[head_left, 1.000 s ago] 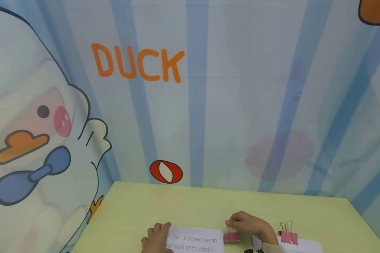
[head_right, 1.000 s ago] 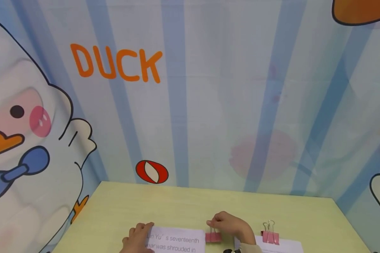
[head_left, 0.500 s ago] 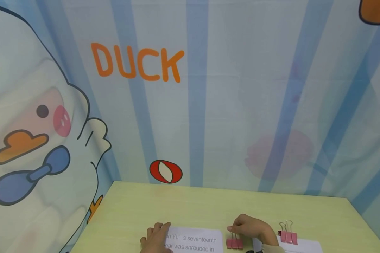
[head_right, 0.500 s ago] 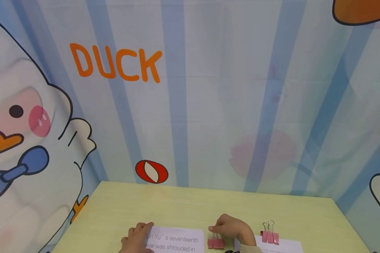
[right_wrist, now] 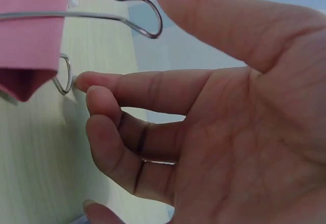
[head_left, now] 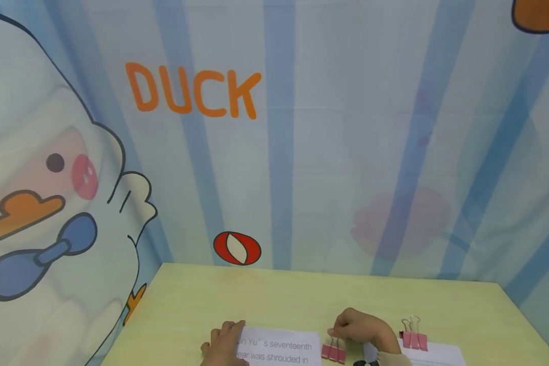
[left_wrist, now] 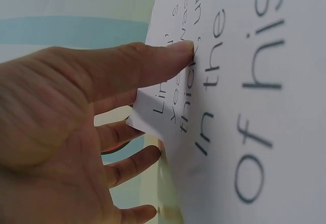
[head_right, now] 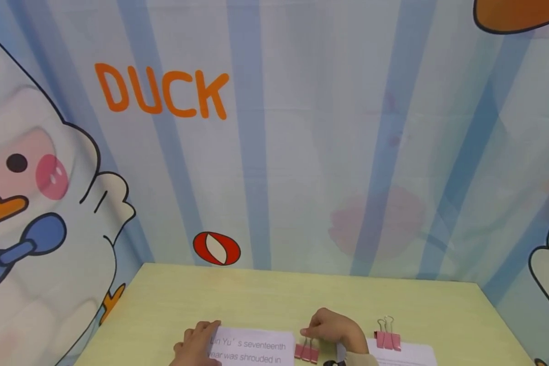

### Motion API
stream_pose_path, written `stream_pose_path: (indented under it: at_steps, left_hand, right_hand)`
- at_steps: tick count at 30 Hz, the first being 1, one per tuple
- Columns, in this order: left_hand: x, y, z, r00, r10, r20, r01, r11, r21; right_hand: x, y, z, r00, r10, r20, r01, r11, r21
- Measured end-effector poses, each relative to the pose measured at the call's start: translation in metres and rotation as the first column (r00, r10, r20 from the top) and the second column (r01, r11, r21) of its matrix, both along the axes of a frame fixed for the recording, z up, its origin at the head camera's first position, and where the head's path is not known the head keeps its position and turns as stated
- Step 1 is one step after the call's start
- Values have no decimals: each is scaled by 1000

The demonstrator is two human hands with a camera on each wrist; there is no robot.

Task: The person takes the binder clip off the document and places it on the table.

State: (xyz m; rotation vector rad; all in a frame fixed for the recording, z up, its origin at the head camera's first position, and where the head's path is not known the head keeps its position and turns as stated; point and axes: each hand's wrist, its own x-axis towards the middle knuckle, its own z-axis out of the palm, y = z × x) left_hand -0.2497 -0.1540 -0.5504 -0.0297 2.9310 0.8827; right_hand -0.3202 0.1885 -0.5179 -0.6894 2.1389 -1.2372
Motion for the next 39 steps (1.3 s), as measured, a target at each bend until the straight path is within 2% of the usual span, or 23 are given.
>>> stream_pose_path:
  at_steps: [5, 10, 16, 21, 24, 26, 32, 39]
  left_hand:
    - [-1, -2, -3, 1000, -14, -11, 14, 1000, 10]
    - [-2, -2, -2, 1000, -12, 4, 12, 1000, 18]
    - [-1, -4, -3, 1000, 2, 12, -2, 1000, -19]
    - [-2, -2, -2, 999, 11, 36, -10, 1000, -28]
    - [-4, 0, 2, 998, 33, 50, -31, 998, -45]
    - [-2, -2, 5, 997, 56, 48, -54, 997, -56]
    - [7, -8, 15, 997, 77, 11, -76, 994, -75]
    - [15, -9, 24, 997, 57, -50, -59, 997, -45]
  right_hand:
    - [0, 0, -3, 1000, -8, -3, 8, 1000, 2]
    - [1, 1, -3, 1000, -22, -6, 22, 1000, 4]
    - [0, 0, -2, 999, -9, -31, 9, 1000, 14]
    - [0, 4, 0, 997, -60, -42, 62, 997, 51]
    - [1, 7, 3, 996, -85, -32, 87, 994, 71]
    - [2, 5, 5, 997, -75, -22, 77, 995, 64]
    - [5, 6, 14, 999, -40, -14, 40, 998, -45]
    - [7, 13, 18, 990, -142, -14, 141, 989, -43]
